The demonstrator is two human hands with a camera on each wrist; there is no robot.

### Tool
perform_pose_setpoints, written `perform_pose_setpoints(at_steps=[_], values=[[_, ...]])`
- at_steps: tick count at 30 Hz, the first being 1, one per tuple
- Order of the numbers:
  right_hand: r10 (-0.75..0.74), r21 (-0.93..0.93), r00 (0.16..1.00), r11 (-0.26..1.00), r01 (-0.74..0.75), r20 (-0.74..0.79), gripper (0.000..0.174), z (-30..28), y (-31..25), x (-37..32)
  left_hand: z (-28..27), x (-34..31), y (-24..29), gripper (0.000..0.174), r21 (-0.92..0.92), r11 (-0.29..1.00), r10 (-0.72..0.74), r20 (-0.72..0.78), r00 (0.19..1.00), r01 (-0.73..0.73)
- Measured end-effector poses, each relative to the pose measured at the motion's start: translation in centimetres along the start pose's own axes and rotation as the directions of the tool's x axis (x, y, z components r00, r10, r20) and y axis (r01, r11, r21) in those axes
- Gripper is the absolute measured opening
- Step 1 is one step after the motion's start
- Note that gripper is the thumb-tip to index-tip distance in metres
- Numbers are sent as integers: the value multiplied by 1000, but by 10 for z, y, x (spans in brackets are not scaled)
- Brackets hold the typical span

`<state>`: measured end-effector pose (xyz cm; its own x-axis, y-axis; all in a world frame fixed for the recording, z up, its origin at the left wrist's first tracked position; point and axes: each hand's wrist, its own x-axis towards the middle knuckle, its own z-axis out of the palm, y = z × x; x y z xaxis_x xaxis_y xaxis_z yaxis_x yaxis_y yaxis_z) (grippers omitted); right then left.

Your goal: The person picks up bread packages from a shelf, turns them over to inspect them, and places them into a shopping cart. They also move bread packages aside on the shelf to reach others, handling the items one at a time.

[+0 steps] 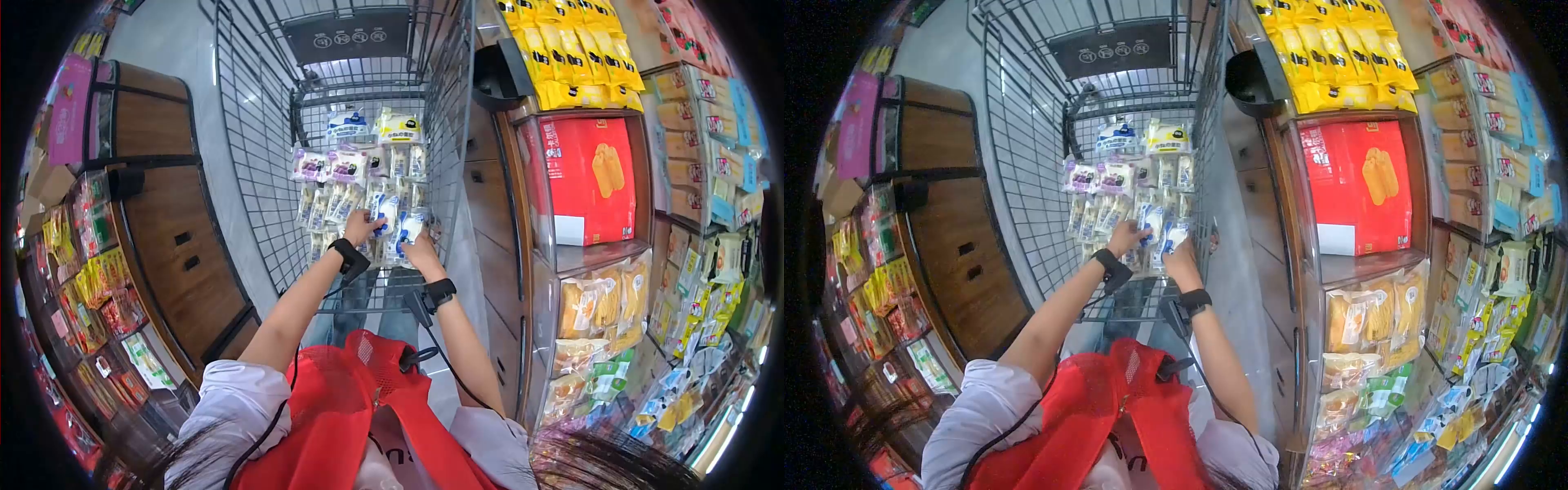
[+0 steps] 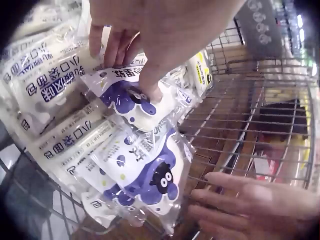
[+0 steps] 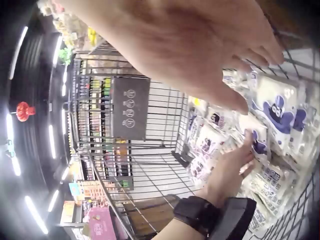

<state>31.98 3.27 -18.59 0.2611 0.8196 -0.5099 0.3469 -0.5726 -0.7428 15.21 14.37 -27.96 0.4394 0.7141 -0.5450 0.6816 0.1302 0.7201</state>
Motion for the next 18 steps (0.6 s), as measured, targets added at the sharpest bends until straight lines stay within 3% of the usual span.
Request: perform_pose_setpoints(at_steps=[1, 3, 5, 9, 10, 12, 14, 17, 18], values=[[134, -59, 990, 989, -136, -37, 55, 6, -5, -3, 5, 2, -5, 62, -25, 999, -29, -57, 998, 27], [382, -157, 913, 902, -402, -143, 57, 19, -20, -4, -1, 1, 12, 64, -28, 977, -209, 45, 977, 210], [325, -229, 922, 900, -370, -212, 64, 22, -29, -2, 8, 4, 11, 67, -25, 976, -219, -60, 974, 218], [386, -369, 872, 796, -480, -301, 77, 38, -34, 5, 18, 1, 21, 73, 0, 975, -217, -213, 953, 222], [423, -364, 854, 776, -514, -304, 77, 39, -30, 11, 17, 1, 24, 76, -82, 974, -225, -185, 957, 213], [440, -390, 838, 745, -541, -322, 79, 37, -30, 18, 0, -10, 47, 78, -50, 987, -158, -168, 973, 152], [491, -336, 836, 766, -548, -246, 75, 32, -27, 24, -14, -17, 56, 76, -3, 991, -130, -153, 980, 131], [499, -382, 844, 754, -534, -195, 48, 29, -30, 18, -29, -16, 27, 74, -22, 994, -110, -59, 992, 109], [483, -433, 858, 745, -508, -175, 38, 24, -38, 14, -47, -29, 46, 65, -48, 997, -63, -61, 996, 60]])
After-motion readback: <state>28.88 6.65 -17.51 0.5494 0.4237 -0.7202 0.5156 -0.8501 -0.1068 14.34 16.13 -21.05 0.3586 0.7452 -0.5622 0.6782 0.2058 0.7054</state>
